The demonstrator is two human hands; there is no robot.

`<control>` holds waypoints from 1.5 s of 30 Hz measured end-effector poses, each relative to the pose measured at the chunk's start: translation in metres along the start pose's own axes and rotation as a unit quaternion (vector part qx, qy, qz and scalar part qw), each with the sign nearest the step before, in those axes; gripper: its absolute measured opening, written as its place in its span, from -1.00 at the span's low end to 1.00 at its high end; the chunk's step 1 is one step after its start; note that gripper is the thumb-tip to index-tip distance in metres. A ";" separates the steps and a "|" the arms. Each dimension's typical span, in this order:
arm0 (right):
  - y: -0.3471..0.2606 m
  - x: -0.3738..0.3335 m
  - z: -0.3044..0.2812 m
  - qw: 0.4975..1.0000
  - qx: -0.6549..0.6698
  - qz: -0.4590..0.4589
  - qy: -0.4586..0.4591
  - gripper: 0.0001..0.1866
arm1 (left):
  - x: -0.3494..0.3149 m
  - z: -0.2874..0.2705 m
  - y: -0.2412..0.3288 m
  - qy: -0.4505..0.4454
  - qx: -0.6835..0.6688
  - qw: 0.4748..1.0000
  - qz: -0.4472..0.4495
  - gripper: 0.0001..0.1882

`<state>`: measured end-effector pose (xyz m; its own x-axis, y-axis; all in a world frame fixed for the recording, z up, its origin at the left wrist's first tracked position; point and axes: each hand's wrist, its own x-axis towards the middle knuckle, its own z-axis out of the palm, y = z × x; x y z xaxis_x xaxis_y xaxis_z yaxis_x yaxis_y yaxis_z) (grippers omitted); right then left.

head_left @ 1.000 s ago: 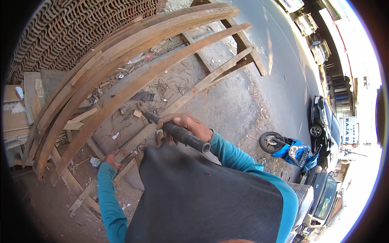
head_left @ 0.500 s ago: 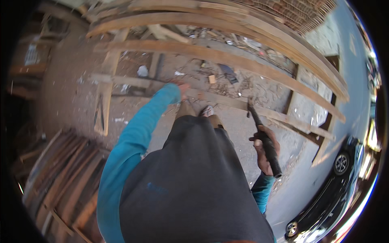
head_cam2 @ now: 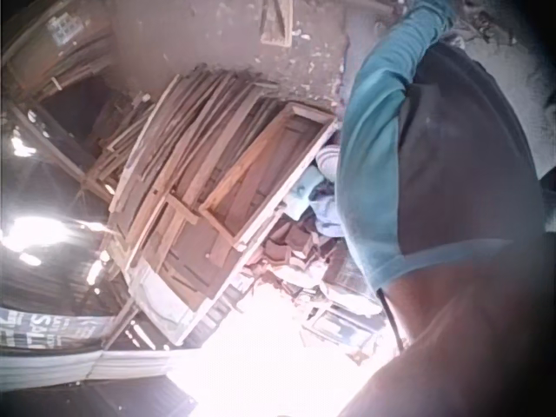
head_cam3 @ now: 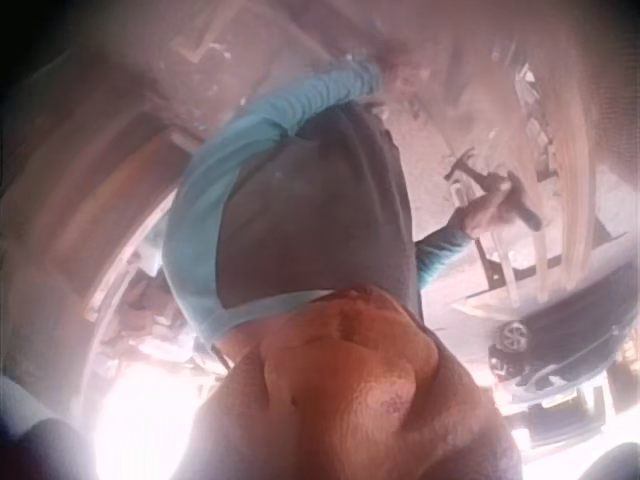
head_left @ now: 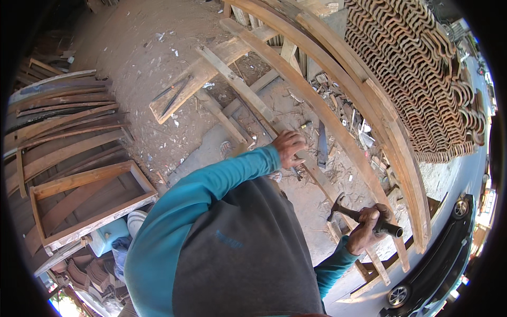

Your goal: The person uses a hammer to drive nails into wooden planks to assemble a frame, moving and positioning different pieces of wood by hand.

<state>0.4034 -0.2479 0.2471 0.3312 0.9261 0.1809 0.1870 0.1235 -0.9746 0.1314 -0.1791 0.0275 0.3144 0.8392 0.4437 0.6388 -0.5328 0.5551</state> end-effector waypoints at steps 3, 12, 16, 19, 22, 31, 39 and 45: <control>0.004 0.020 0.030 0.984 0.160 -0.019 -0.074 -0.33 | -0.035 -0.030 -0.009 0.049 -0.051 0.978 -0.196 -0.46; -0.075 0.055 0.263 0.945 0.224 -0.081 -0.223 -0.70 | -0.065 -0.063 -0.144 0.224 -0.332 0.739 -0.541 -0.02; -0.103 0.059 0.391 0.908 0.267 -0.104 -0.306 -0.75 | -0.061 -0.061 -0.183 0.186 -0.330 0.755 -0.535 0.18; -0.100 0.061 0.486 0.905 0.205 -0.104 -0.358 -0.73 | -0.037 -0.080 -0.186 0.265 -0.521 0.639 -0.501 0.17; -0.083 0.052 0.569 0.891 0.194 -0.085 -0.401 -0.68 | -0.026 -0.071 -0.211 0.361 -0.500 0.614 -0.493 0.03; -0.062 0.046 0.679 0.901 0.198 -0.089 -0.376 -0.69 | -0.017 -0.062 -0.213 0.373 -0.499 0.628 -0.465 0.00; -0.040 0.042 0.636 0.865 0.345 -0.095 -0.351 -0.79 | -0.018 -0.084 -0.198 0.347 -0.575 0.584 -0.457 0.01; -0.053 0.074 0.626 0.891 0.137 -0.097 -0.422 -0.73 | -0.022 -0.062 -0.207 0.317 -0.433 0.695 -0.477 0.18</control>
<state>-0.1607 0.0369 0.2292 -0.5171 0.8025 0.2975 -0.1055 0.2852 -0.9526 -0.0507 -0.0940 -0.0535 -0.5114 0.7850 -0.3497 -0.4058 0.1380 0.9035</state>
